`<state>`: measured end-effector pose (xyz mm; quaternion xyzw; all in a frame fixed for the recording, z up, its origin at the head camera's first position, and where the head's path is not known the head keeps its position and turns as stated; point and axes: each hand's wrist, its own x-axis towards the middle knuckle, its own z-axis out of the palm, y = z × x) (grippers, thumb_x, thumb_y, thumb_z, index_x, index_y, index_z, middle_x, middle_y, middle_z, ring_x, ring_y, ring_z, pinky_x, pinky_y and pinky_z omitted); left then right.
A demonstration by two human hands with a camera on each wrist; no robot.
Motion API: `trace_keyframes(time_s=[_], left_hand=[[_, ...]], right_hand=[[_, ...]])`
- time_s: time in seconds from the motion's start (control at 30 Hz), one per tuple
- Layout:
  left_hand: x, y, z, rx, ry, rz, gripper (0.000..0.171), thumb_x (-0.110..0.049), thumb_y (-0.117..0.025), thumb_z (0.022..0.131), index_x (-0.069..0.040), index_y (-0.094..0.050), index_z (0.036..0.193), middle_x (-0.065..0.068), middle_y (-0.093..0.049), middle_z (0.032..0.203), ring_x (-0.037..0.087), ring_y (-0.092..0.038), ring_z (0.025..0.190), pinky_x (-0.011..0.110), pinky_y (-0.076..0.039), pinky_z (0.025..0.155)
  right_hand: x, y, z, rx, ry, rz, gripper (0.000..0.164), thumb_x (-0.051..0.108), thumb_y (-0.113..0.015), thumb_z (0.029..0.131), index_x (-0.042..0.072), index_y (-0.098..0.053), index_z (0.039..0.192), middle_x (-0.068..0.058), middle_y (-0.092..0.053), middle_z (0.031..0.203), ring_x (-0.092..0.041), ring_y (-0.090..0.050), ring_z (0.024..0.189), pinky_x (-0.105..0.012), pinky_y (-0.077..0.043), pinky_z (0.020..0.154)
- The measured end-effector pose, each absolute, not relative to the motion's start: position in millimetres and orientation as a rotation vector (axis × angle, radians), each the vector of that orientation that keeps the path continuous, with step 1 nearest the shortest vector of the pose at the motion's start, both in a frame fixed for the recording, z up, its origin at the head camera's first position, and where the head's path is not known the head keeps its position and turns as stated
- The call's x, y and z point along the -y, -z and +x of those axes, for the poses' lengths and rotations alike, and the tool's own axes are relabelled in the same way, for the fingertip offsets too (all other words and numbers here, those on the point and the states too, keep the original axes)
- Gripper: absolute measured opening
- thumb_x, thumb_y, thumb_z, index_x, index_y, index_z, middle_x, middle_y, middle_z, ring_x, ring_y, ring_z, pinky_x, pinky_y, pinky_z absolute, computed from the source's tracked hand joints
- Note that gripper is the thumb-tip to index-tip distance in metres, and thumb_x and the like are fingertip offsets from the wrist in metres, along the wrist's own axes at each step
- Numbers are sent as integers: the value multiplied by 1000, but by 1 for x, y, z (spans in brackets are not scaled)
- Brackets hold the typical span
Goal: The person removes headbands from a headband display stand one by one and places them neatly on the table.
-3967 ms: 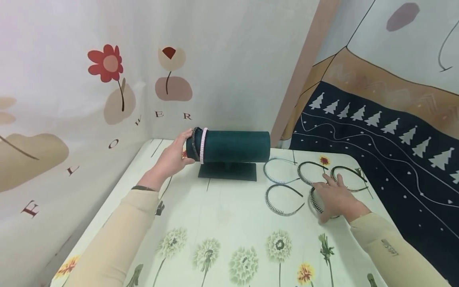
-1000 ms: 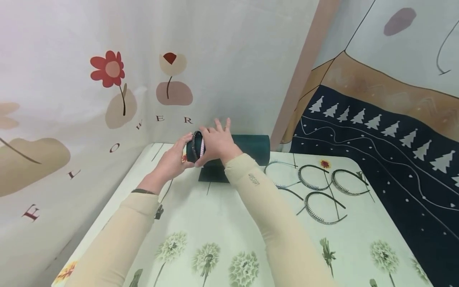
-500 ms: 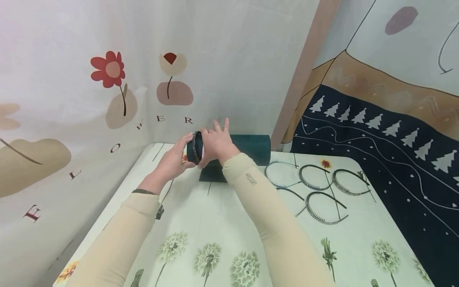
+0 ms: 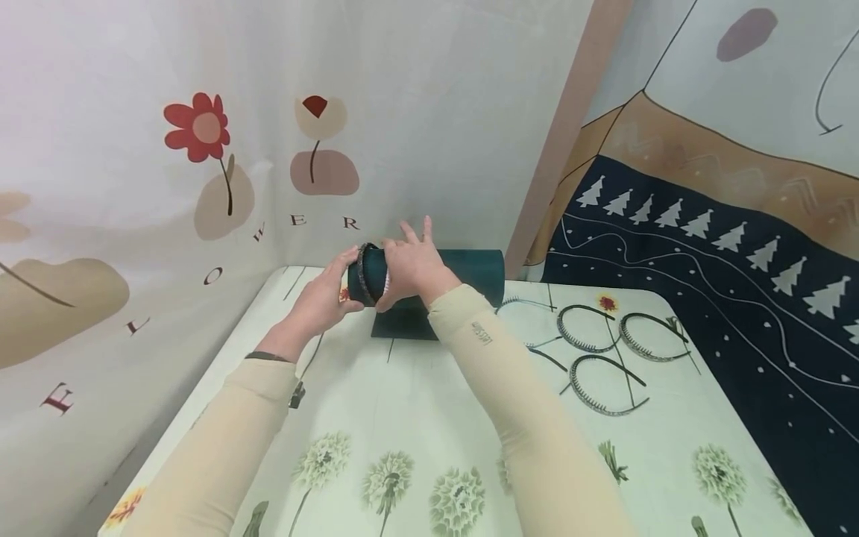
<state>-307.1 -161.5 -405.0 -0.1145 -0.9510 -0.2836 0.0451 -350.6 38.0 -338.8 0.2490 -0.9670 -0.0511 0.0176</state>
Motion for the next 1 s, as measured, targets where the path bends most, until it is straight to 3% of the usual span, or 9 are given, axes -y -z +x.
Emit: trace_keyframes(time_s=[0.47, 0.7, 0.87, 1.0], left_hand=[[161, 404, -306, 2887, 887, -363, 107, -14, -86, 92, -28, -16, 172, -5, -14, 182, 45, -51, 147, 62, -47, 121], [162, 403, -307, 2873, 858, -348, 118, -16, -89, 89, -41, -7, 171, 8, -30, 177, 45, -68, 111, 62, -58, 104], [163, 403, -308, 2876, 758, -441, 112, -17, -88, 90, -37, -14, 172, -1, -19, 181, 44, -67, 119, 61, -56, 109], [164, 401, -308, 2885, 691, -456, 109, -19, -87, 91, -32, -16, 172, -1, -18, 181, 42, -69, 112, 57, -59, 105]], right_hand=[[-64, 336, -351, 2999, 106, 813, 130, 81, -86, 67, 13, -36, 167, -7, -45, 170, -33, -9, 169, -73, 7, 133], [-68, 338, -352, 2997, 96, 807, 130, 80, -86, 67, 13, -37, 166, -7, -46, 170, -34, -10, 169, -73, 4, 133], [-69, 339, -351, 3013, 62, 805, 130, 78, -87, 68, 13, -35, 167, -8, -43, 171, -35, -8, 169, -72, 7, 133], [-74, 338, -350, 3017, 57, 799, 130, 78, -87, 67, 13, -35, 167, -8, -43, 171, -35, -8, 169, -72, 7, 133]])
